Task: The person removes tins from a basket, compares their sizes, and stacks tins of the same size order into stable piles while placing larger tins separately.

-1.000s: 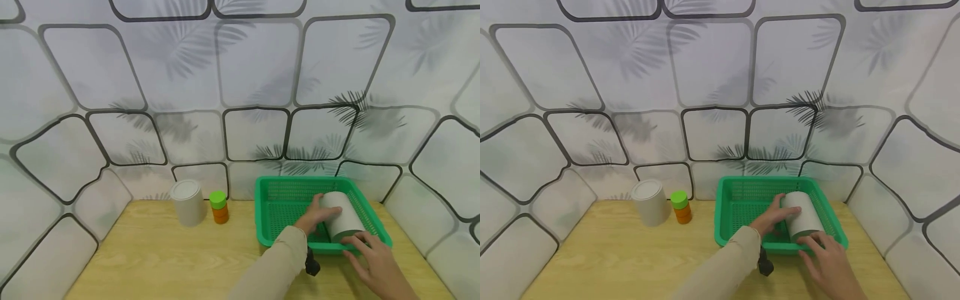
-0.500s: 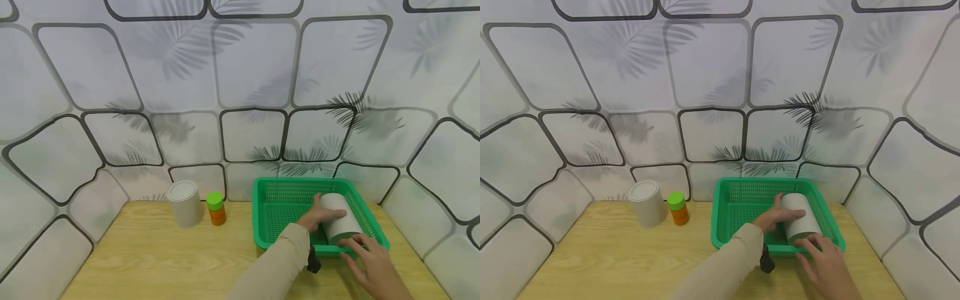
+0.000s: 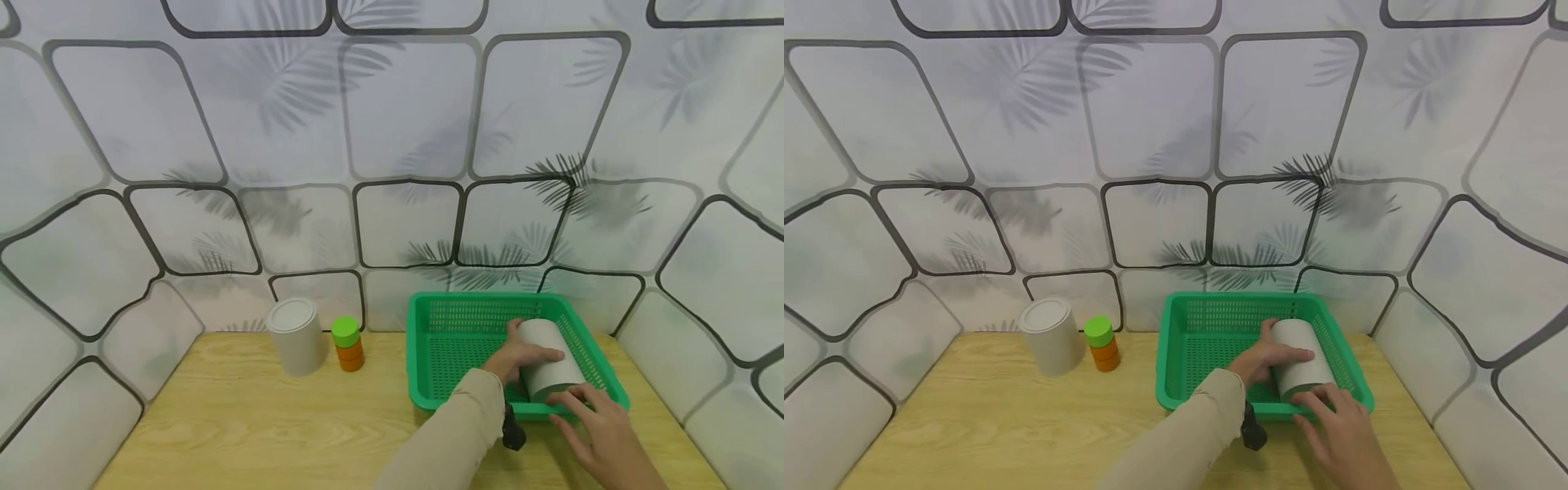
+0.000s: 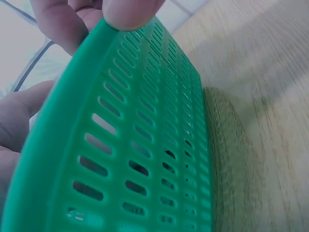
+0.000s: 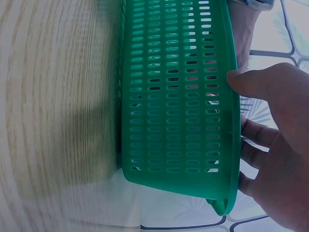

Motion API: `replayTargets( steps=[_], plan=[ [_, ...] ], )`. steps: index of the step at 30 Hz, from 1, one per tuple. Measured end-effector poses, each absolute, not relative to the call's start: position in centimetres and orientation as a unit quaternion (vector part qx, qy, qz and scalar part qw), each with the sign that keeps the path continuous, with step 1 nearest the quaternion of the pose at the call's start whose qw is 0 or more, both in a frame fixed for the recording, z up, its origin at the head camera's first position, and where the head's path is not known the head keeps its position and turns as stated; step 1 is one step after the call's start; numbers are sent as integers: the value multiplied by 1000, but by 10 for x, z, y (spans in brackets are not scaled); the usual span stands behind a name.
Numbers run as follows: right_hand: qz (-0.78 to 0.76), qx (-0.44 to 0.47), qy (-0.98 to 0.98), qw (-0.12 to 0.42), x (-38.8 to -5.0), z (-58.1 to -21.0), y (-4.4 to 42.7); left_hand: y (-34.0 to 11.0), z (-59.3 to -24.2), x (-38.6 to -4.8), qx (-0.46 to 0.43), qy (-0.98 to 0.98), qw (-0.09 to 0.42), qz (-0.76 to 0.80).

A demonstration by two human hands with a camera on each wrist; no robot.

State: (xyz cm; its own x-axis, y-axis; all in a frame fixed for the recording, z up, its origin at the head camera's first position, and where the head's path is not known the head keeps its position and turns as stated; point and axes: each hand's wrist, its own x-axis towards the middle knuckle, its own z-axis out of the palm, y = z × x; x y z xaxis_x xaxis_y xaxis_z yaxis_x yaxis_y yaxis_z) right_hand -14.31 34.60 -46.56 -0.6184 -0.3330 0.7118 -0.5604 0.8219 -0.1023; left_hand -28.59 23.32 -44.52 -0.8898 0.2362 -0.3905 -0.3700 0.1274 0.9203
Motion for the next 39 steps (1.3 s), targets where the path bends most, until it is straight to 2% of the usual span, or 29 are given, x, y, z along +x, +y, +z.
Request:
replayTargets(
  steps=[9,15,22,28,39],
  plan=[
    [152,239,-893,350,-141,-464,344,232,-445,-279,-42,714,213,666],
    [154,240,-892,351,-141,-465,343,237,-456,-289,-60,704,212,676],
    [155,241,-891,352,-140,-464,343,227,-441,-285,-52,709,196,676],
    [160,248,-887,355,-140,-463,342,220,-443,-296,-39,721,187,666],
    [158,245,-884,365,-141,-464,340,195,-404,-290,3,708,152,690]
  ],
)
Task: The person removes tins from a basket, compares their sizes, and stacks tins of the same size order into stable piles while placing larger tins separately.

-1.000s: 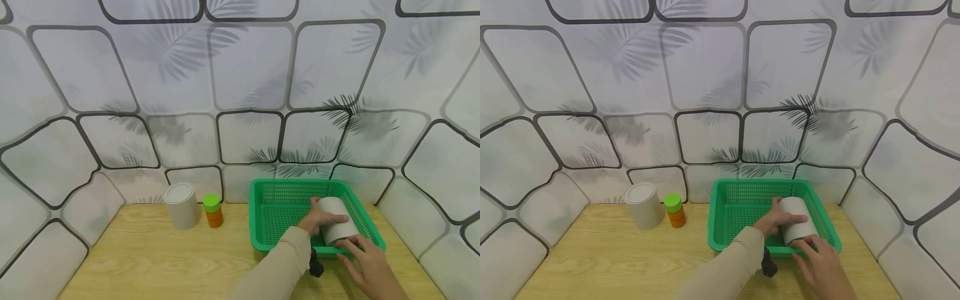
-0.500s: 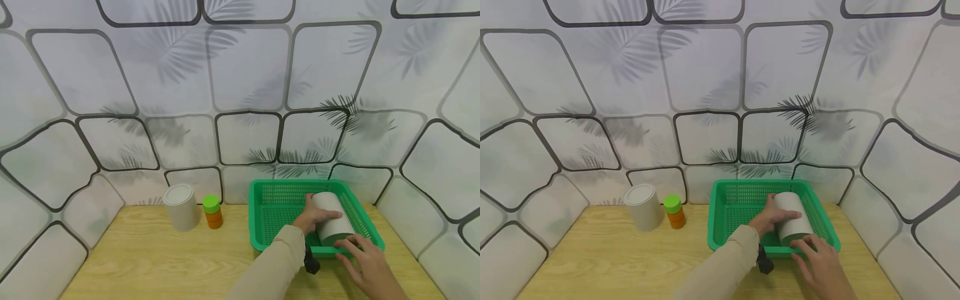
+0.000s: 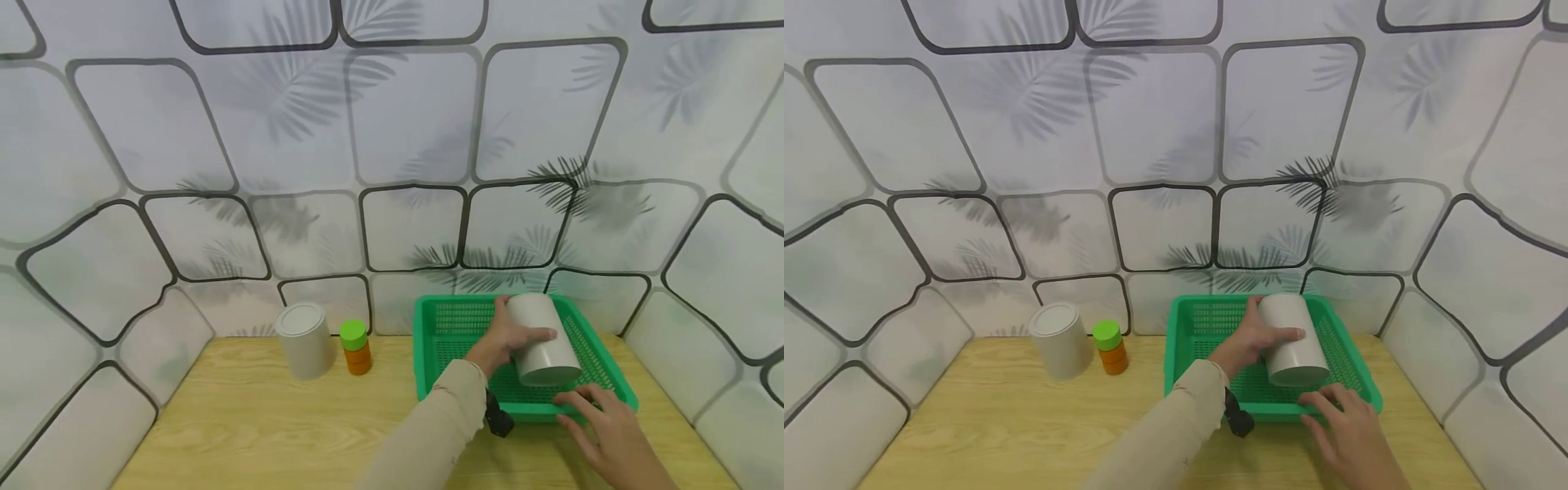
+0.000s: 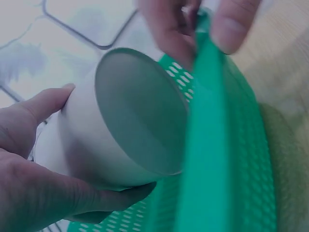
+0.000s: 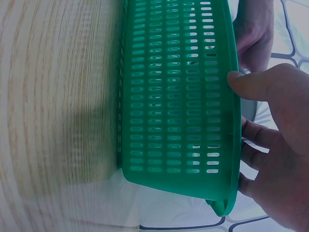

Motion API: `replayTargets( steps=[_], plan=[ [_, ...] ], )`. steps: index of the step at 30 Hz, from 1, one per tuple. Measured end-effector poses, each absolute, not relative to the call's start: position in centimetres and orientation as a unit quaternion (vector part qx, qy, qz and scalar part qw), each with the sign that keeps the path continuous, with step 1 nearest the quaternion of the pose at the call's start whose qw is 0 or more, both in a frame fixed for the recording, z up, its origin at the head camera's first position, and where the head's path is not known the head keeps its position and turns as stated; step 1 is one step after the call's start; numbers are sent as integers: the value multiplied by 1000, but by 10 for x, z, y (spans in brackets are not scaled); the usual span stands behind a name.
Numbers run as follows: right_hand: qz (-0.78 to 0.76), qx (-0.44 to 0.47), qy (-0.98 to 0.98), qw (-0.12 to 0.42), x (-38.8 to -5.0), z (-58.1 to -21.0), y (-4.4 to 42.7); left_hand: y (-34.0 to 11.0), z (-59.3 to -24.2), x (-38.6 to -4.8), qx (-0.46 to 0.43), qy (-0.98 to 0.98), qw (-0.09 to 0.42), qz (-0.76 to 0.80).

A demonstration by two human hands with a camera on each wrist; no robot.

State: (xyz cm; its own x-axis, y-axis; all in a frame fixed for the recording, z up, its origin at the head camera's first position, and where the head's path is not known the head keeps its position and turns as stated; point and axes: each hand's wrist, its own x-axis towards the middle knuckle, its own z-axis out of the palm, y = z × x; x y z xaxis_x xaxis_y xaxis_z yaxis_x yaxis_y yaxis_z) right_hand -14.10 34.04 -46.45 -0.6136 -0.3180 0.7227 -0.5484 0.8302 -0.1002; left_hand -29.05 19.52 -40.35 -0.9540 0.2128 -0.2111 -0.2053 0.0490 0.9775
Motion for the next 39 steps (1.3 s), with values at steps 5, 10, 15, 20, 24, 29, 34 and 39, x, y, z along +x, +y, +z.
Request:
replayTargets(
  steps=[5,10,15,20,24,29,34,39],
  plan=[
    [156,248,-880,373,-141,-466,343,182,-390,-286,18,682,154,715],
    [158,255,-878,373,-142,-467,342,170,-381,-284,45,666,142,731],
    [162,259,-877,372,-143,-465,341,153,-375,-279,95,647,134,745],
    [163,258,-877,372,-144,-464,339,137,-369,-271,136,637,128,748],
    [164,259,-877,371,-144,-464,338,123,-364,-265,166,638,118,743],
    [164,259,-876,371,-144,-464,339,104,-359,-257,203,642,94,734],
    [164,261,-876,370,-144,-466,341,83,-357,-245,220,664,70,711],
    [157,255,-879,370,-143,-468,343,62,-356,-231,225,680,62,695]
  ],
)
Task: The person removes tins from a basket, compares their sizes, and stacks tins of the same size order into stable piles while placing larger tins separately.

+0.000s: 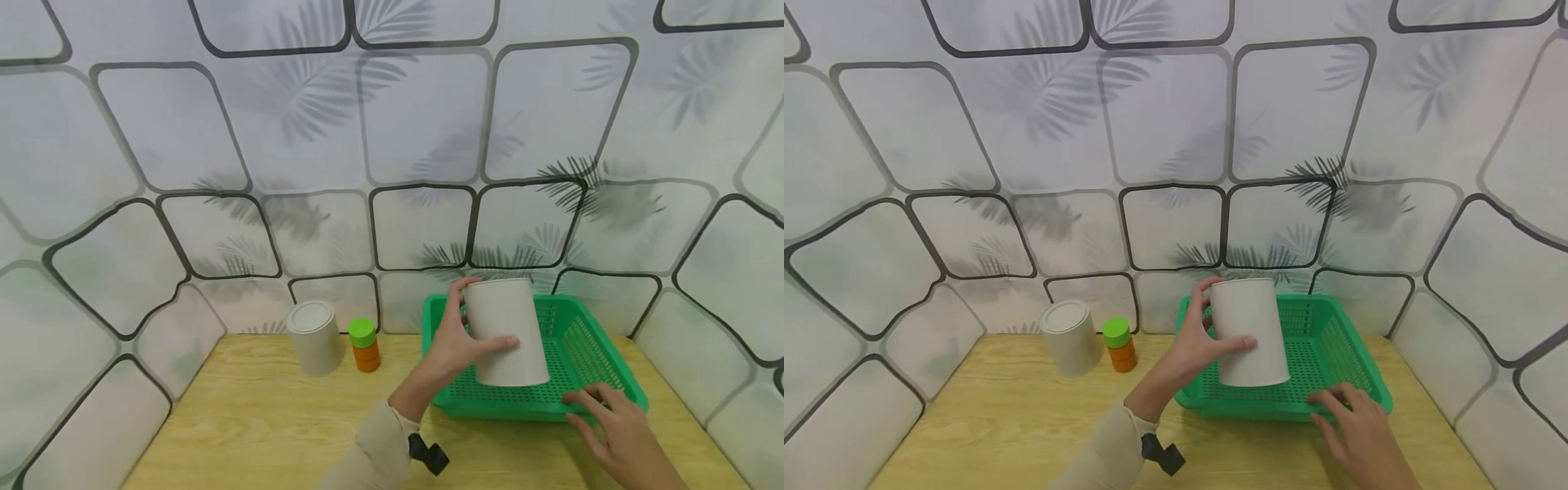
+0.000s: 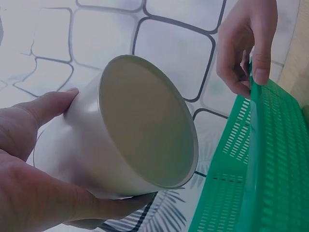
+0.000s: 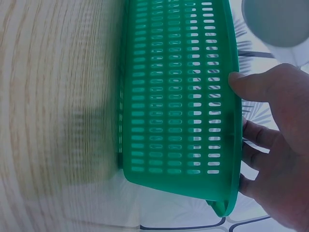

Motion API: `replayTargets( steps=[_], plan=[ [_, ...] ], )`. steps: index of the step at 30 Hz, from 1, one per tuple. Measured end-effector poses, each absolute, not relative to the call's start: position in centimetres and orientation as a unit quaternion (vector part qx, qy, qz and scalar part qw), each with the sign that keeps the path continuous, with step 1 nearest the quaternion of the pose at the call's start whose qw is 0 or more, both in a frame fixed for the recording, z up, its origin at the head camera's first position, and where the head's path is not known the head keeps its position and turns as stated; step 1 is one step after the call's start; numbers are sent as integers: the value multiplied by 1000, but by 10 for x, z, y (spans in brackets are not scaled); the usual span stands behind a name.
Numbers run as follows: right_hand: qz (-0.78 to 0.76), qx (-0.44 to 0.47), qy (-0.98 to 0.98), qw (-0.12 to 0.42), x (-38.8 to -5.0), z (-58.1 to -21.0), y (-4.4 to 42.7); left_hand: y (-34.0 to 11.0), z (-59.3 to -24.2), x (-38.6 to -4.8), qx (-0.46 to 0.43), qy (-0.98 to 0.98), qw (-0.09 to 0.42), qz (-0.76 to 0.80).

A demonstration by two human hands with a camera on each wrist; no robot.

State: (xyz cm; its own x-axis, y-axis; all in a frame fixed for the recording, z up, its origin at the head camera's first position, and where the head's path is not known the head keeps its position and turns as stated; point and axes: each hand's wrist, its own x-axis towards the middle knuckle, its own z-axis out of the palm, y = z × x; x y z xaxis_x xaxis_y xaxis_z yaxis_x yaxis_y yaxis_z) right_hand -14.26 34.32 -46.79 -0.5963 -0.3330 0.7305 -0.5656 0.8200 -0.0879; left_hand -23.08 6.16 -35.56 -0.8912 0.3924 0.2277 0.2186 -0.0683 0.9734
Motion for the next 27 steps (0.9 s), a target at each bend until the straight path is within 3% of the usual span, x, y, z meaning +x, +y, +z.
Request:
replayTargets(
  steps=[12,27],
  plan=[
    [167,263,-875,370,-146,-470,345,16,-359,-208,243,685,37,686],
    [176,266,-872,371,-146,-470,344,-36,-369,-188,235,714,-54,657]
  ],
)
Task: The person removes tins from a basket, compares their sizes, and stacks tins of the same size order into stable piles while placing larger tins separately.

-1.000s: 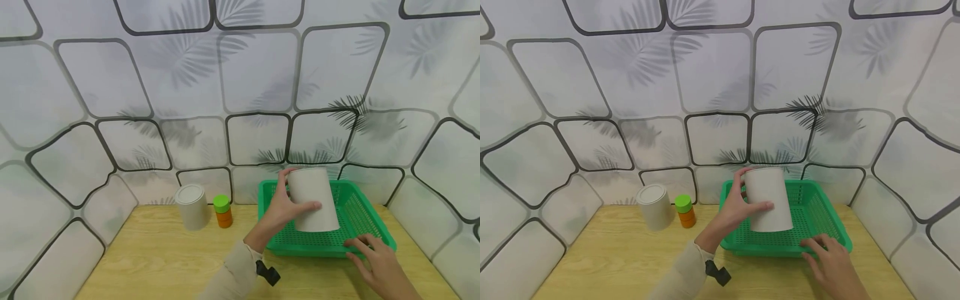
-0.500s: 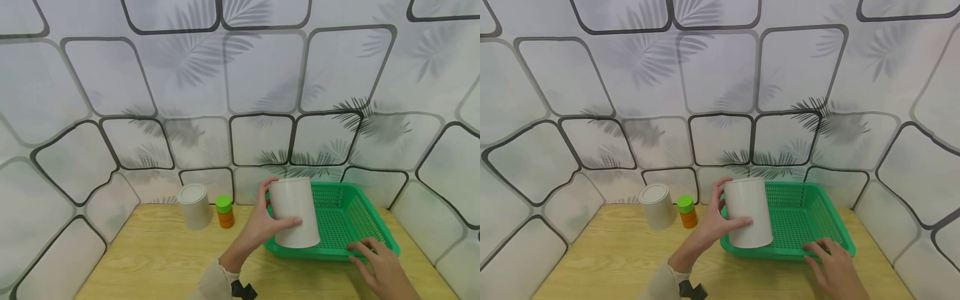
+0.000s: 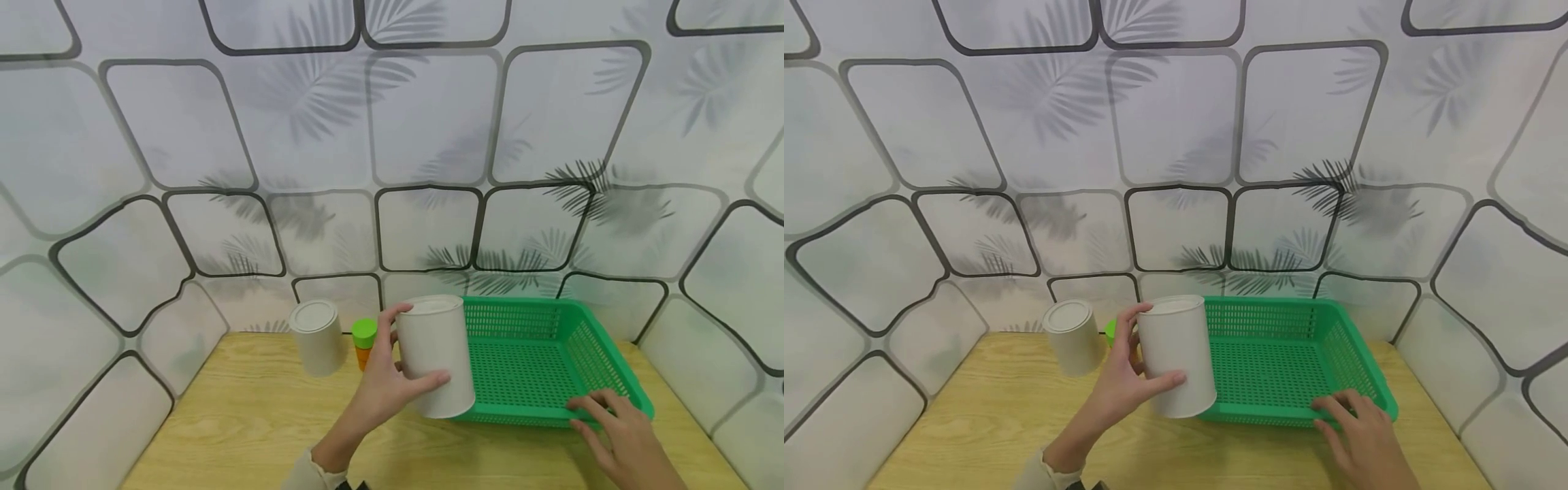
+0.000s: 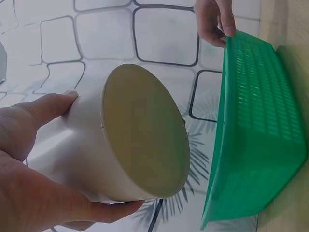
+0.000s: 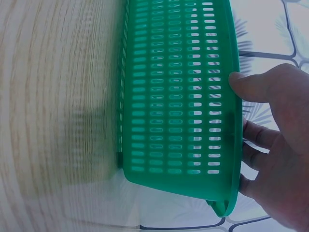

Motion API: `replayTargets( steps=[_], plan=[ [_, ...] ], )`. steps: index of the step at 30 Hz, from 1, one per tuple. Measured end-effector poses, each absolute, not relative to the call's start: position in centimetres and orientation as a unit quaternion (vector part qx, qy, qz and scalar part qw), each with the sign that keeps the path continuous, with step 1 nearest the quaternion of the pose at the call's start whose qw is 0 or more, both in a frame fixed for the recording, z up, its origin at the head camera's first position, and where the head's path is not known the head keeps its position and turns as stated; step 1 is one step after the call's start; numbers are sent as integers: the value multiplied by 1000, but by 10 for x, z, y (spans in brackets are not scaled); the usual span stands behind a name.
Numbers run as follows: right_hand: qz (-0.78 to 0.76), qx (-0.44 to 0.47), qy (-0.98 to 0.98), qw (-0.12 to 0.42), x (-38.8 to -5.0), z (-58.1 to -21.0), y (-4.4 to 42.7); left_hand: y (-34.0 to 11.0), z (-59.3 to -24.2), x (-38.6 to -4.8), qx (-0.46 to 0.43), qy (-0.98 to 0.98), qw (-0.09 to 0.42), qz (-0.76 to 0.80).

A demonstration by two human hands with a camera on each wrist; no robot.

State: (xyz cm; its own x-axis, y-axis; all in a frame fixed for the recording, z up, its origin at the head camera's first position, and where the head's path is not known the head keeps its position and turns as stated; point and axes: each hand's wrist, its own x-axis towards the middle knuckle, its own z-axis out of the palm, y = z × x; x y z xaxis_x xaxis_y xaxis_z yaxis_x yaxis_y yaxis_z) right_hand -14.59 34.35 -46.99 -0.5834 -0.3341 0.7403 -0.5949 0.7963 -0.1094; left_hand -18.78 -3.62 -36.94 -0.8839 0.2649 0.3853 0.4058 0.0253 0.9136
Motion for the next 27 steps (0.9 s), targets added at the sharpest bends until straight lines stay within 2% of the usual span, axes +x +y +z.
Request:
replayTargets(
  steps=[18,27],
  plan=[
    [174,269,-871,373,-146,-468,342,-99,-404,-173,-187,-776,185,-573],
    [179,272,-867,377,-147,-469,343,-132,-421,-172,-145,-799,224,-539]
  ],
)
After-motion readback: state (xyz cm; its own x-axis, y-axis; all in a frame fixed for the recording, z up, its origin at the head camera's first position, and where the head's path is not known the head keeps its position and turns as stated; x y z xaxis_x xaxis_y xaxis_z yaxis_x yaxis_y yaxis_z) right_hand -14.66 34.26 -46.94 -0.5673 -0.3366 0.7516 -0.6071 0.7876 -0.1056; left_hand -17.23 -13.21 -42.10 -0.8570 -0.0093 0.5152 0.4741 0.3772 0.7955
